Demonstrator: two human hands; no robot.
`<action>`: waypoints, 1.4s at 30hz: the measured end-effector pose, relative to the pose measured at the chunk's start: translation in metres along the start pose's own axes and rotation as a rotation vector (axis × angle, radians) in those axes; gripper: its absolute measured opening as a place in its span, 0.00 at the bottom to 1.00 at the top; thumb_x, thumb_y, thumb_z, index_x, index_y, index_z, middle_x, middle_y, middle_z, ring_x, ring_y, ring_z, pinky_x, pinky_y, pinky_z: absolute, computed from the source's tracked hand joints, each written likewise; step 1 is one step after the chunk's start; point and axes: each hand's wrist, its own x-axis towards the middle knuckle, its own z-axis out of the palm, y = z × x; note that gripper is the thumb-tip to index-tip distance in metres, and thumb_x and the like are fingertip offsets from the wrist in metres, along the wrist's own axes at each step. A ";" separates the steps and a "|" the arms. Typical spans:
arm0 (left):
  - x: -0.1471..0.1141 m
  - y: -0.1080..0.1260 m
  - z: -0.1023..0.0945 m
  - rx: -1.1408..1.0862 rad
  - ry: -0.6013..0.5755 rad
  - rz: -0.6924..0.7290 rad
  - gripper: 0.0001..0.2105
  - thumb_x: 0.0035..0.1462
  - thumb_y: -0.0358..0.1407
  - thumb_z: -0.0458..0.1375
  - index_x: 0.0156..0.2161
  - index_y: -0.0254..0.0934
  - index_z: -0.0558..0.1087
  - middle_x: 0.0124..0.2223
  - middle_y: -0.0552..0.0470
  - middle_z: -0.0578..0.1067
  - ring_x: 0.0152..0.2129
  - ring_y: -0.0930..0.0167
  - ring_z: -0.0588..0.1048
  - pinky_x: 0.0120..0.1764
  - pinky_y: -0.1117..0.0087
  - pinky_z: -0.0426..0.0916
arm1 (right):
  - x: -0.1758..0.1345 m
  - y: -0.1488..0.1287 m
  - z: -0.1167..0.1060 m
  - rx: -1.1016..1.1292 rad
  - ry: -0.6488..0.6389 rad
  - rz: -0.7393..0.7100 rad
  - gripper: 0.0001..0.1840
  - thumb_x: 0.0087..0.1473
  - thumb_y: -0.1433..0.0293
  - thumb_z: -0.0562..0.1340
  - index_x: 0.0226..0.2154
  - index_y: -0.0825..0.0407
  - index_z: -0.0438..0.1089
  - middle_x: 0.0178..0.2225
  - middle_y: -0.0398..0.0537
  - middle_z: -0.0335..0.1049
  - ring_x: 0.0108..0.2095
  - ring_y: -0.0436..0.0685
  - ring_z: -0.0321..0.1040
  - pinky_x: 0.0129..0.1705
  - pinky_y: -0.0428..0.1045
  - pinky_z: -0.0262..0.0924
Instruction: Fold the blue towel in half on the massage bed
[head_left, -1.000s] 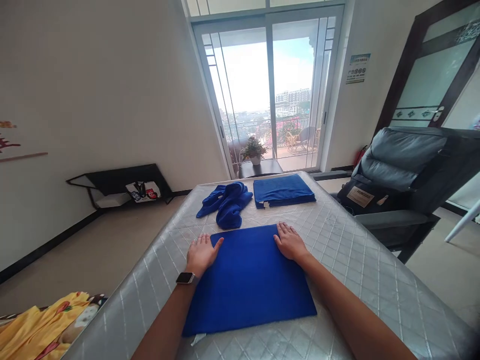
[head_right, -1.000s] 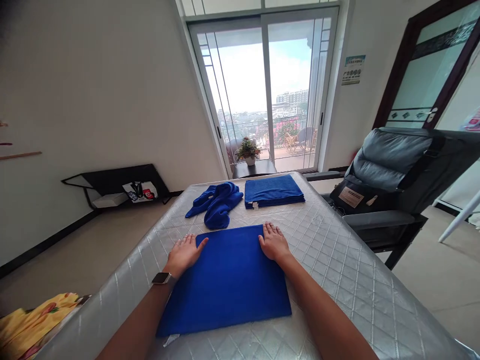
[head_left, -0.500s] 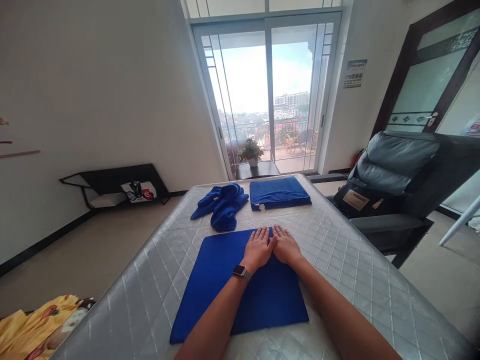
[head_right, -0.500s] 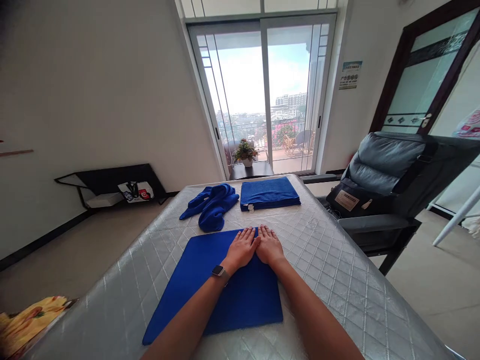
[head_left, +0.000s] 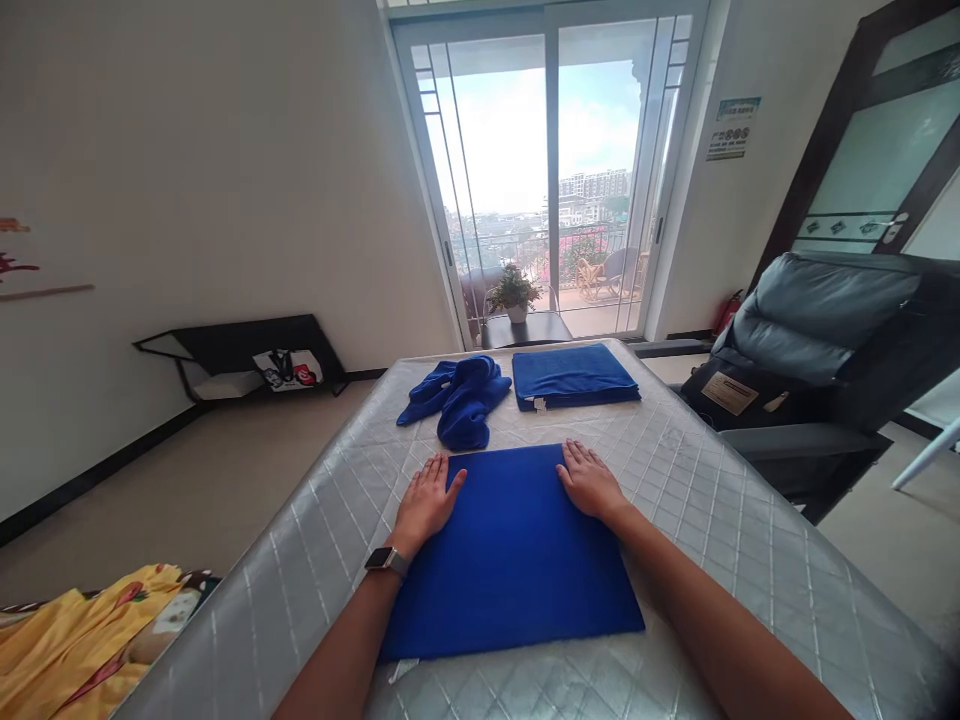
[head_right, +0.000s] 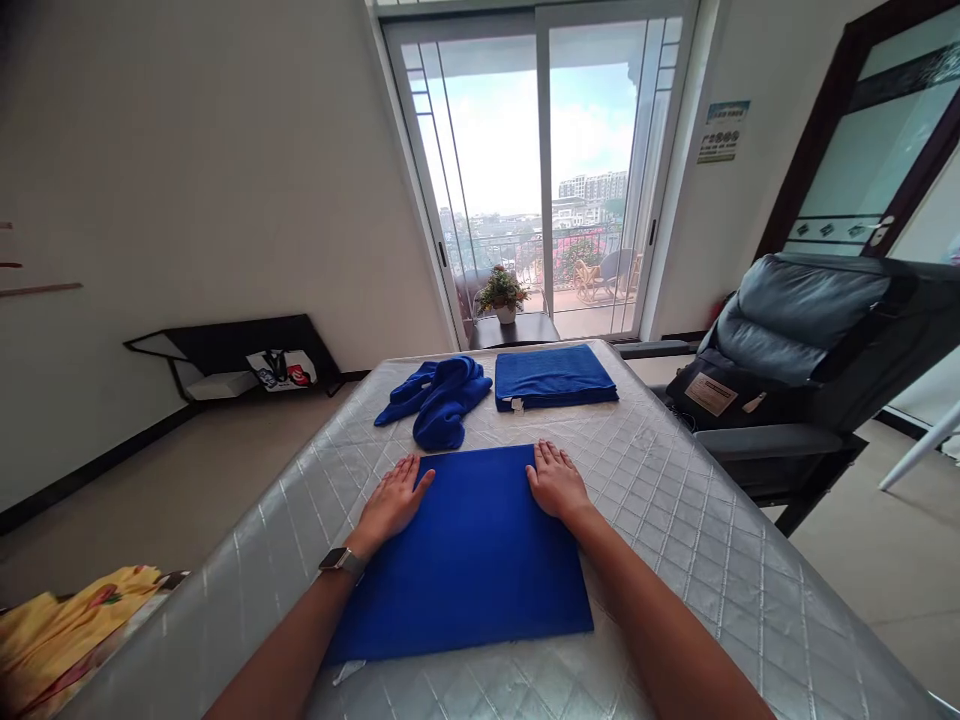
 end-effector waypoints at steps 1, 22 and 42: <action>0.000 -0.002 0.001 0.000 0.001 -0.007 0.39 0.68 0.56 0.31 0.69 0.26 0.53 0.71 0.36 0.53 0.69 0.59 0.51 0.67 0.55 0.48 | 0.001 0.000 0.000 -0.004 -0.006 0.000 0.35 0.69 0.59 0.40 0.70 0.62 0.44 0.72 0.55 0.37 0.72 0.56 0.32 0.70 0.54 0.30; 0.005 -0.010 0.009 -0.035 -0.023 -0.005 0.42 0.66 0.58 0.28 0.70 0.24 0.51 0.72 0.37 0.52 0.69 0.60 0.50 0.68 0.56 0.47 | -0.012 -0.013 -0.003 -0.033 -0.037 0.015 0.37 0.68 0.56 0.38 0.71 0.63 0.42 0.73 0.53 0.34 0.72 0.57 0.28 0.71 0.55 0.28; 0.004 0.177 -0.015 -0.093 0.074 0.509 0.31 0.71 0.50 0.36 0.67 0.31 0.59 0.69 0.40 0.60 0.67 0.63 0.56 0.67 0.56 0.54 | -0.016 -0.010 0.003 0.060 0.025 -0.011 0.36 0.66 0.62 0.45 0.70 0.64 0.43 0.72 0.56 0.34 0.72 0.61 0.31 0.70 0.58 0.30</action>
